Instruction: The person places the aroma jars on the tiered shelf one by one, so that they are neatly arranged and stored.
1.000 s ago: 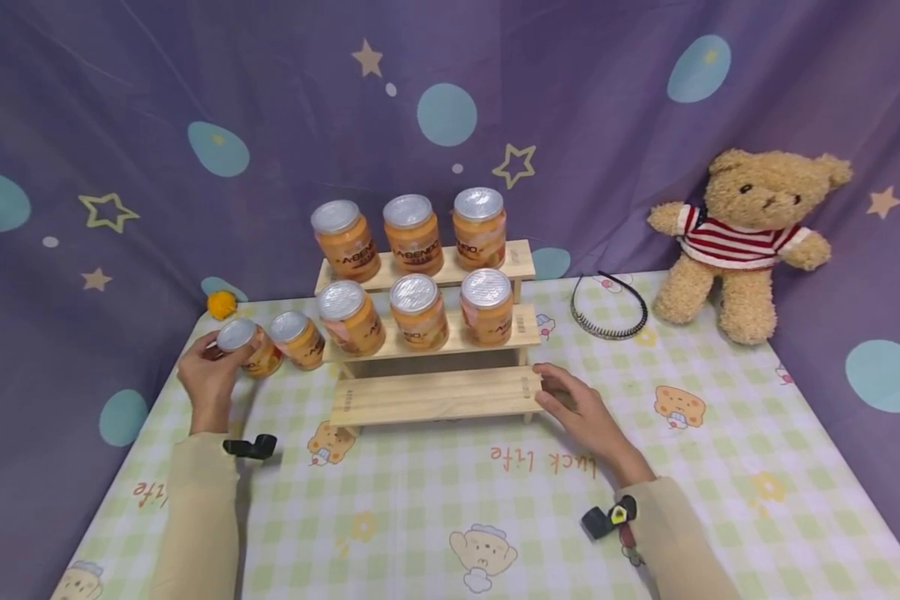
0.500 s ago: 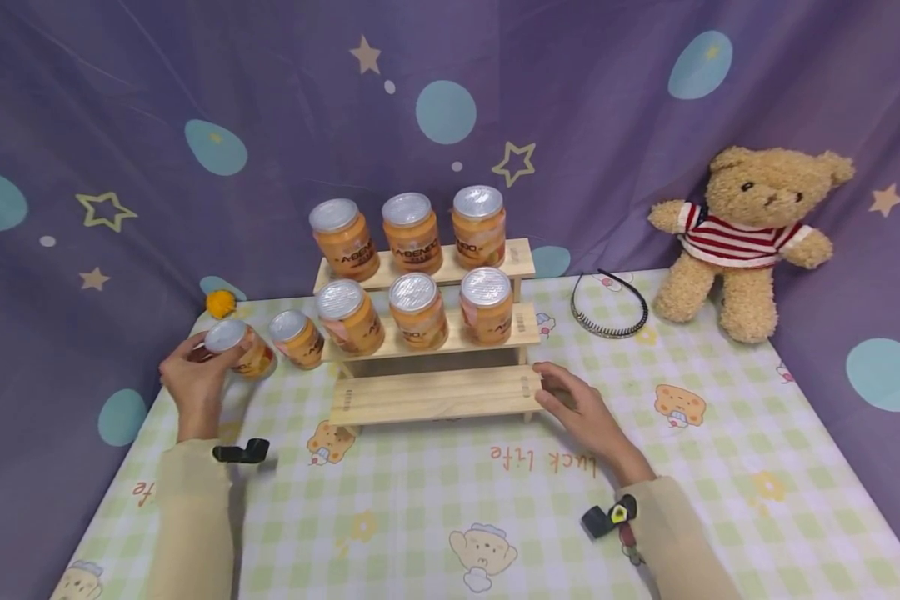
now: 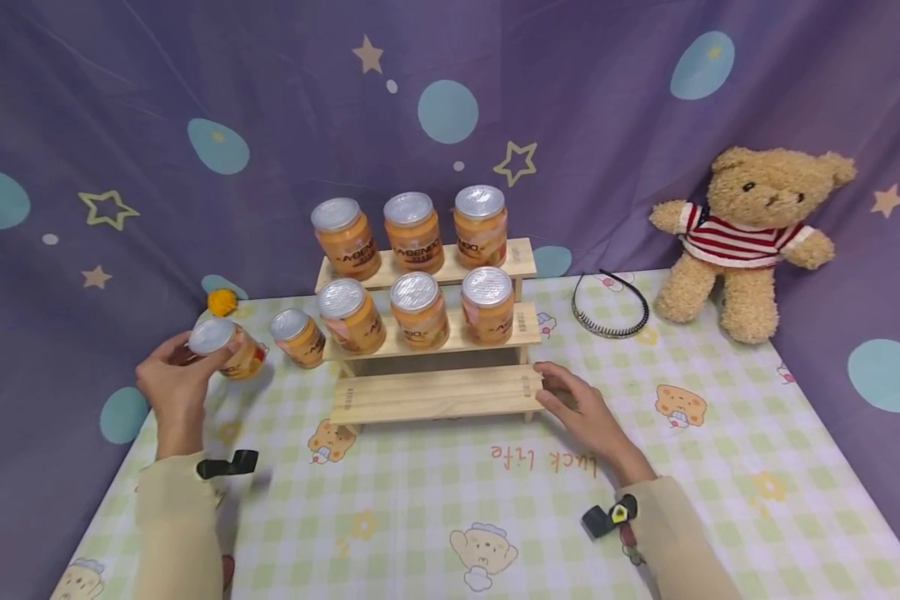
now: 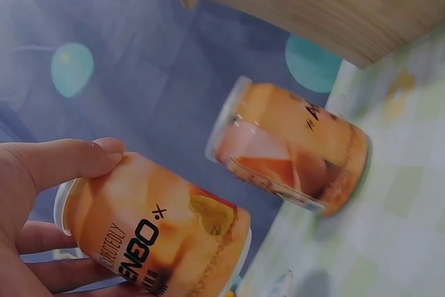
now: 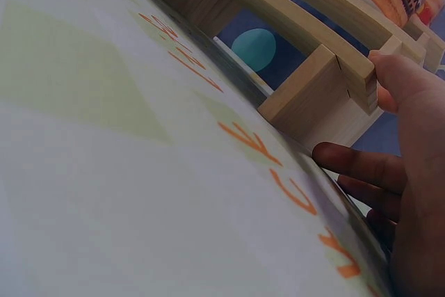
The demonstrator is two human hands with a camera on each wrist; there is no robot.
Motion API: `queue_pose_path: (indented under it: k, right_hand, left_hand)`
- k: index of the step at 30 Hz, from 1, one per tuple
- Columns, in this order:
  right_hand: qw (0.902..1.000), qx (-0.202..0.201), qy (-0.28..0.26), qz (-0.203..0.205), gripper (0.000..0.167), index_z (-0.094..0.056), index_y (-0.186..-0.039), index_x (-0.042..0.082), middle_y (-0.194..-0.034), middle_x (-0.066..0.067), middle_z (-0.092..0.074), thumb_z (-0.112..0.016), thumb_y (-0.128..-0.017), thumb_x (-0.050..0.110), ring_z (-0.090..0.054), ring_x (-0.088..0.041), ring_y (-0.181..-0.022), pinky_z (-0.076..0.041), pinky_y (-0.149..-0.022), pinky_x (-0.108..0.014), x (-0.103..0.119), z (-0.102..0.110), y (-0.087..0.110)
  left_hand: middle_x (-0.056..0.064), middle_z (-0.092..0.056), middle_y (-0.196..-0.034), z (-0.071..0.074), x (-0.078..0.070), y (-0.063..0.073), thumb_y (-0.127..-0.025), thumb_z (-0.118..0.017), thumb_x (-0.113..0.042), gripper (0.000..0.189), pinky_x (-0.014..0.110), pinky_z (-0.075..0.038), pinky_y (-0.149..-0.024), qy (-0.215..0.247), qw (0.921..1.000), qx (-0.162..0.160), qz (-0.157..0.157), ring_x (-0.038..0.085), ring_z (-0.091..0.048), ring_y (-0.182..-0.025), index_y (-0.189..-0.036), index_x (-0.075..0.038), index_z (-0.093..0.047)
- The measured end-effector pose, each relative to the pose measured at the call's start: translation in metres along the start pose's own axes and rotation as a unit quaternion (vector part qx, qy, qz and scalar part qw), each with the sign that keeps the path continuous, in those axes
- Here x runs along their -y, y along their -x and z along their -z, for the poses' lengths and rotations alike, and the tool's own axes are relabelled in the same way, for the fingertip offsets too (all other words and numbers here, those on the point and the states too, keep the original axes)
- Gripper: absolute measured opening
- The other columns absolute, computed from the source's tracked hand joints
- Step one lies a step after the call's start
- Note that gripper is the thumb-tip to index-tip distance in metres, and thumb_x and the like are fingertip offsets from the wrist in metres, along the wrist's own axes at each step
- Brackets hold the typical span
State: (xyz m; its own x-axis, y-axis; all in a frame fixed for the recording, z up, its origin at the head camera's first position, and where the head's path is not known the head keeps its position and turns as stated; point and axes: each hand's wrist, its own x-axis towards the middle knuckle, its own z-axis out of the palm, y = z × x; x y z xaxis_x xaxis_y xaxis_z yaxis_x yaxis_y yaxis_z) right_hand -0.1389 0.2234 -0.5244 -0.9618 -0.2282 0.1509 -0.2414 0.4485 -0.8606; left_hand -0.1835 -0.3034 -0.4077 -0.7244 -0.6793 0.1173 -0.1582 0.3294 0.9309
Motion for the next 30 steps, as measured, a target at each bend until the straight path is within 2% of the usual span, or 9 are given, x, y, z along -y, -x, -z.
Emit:
queue_pose_path:
  k: [5, 11, 13, 16, 22, 30]
  right_hand:
    - [1.0000, 0.003, 0.001, 0.004, 0.043, -0.048, -0.146, 0.023, -0.129, -0.010, -0.068, -0.055, -0.104, 0.024, -0.062, 0.001, -0.114, -0.045, -0.098, -0.011, -0.001, 0.000, 0.000]
    - [1.0000, 0.002, 0.008, -0.002, 0.043, -0.049, -0.146, 0.023, -0.129, -0.010, -0.068, -0.055, -0.104, 0.024, -0.063, -0.003, -0.115, -0.046, -0.100, -0.014, 0.001, 0.000, 0.001]
    - [1.0000, 0.002, 0.009, -0.002, 0.043, -0.048, -0.147, 0.023, -0.129, -0.010, -0.068, -0.054, -0.104, 0.023, -0.063, -0.005, -0.116, -0.046, -0.101, -0.016, 0.001, 0.000, 0.001]
    - [0.9999, 0.003, 0.009, -0.003, 0.043, -0.048, -0.147, 0.023, -0.130, -0.010, -0.068, -0.054, -0.104, 0.023, -0.063, -0.006, -0.116, -0.045, -0.101, -0.016, 0.001, 0.001, 0.001]
    - [0.9999, 0.004, 0.013, -0.005, 0.043, -0.047, -0.147, 0.024, -0.130, -0.009, -0.067, -0.054, -0.104, 0.023, -0.061, 0.001, -0.115, -0.045, -0.101, -0.015, 0.002, 0.001, 0.001]
    - [0.9998, 0.005, 0.017, -0.014, 0.044, -0.047, -0.148, 0.023, -0.131, -0.010, -0.067, -0.054, -0.104, 0.024, -0.061, -0.001, -0.116, -0.046, -0.103, -0.021, 0.002, 0.001, 0.000]
  left_hand:
    - [-0.022, -0.064, -0.080, 0.008, -0.012, 0.011, -0.062, -0.097, -0.022, 0.064, 0.009, -0.050, -0.067, 0.028, 0.9995, 0.014, -0.001, -0.004, -0.064, -0.073, -0.121, -0.012, -0.073]
    - [-0.014, -0.069, -0.085, 0.016, -0.024, 0.023, -0.059, -0.097, -0.009, 0.065, 0.009, -0.053, -0.066, 0.106, 0.9937, 0.034, 0.012, 0.002, -0.066, -0.074, -0.119, -0.006, -0.072]
    - [-0.013, -0.069, -0.085, 0.019, -0.027, 0.027, -0.058, -0.097, -0.006, 0.064, 0.009, -0.053, -0.065, 0.115, 0.9925, 0.039, 0.014, 0.004, -0.065, -0.075, -0.118, -0.006, -0.072]
    - [-0.013, -0.070, -0.084, 0.022, -0.032, 0.033, -0.058, -0.096, -0.003, 0.062, 0.009, -0.053, -0.065, 0.113, 0.9927, 0.043, 0.006, 0.005, -0.065, -0.075, -0.115, -0.006, -0.073]
    - [-0.013, -0.071, -0.083, 0.030, -0.040, 0.046, -0.058, -0.096, -0.002, 0.056, 0.010, -0.054, -0.062, 0.104, 0.9932, 0.051, -0.015, 0.006, -0.066, -0.075, -0.109, -0.007, -0.075]
    - [-0.019, -0.071, -0.087, 0.035, -0.053, 0.068, -0.061, -0.096, -0.008, 0.055, 0.010, -0.052, -0.064, 0.027, 0.9951, 0.073, -0.060, 0.003, -0.066, -0.078, -0.112, -0.009, -0.075]
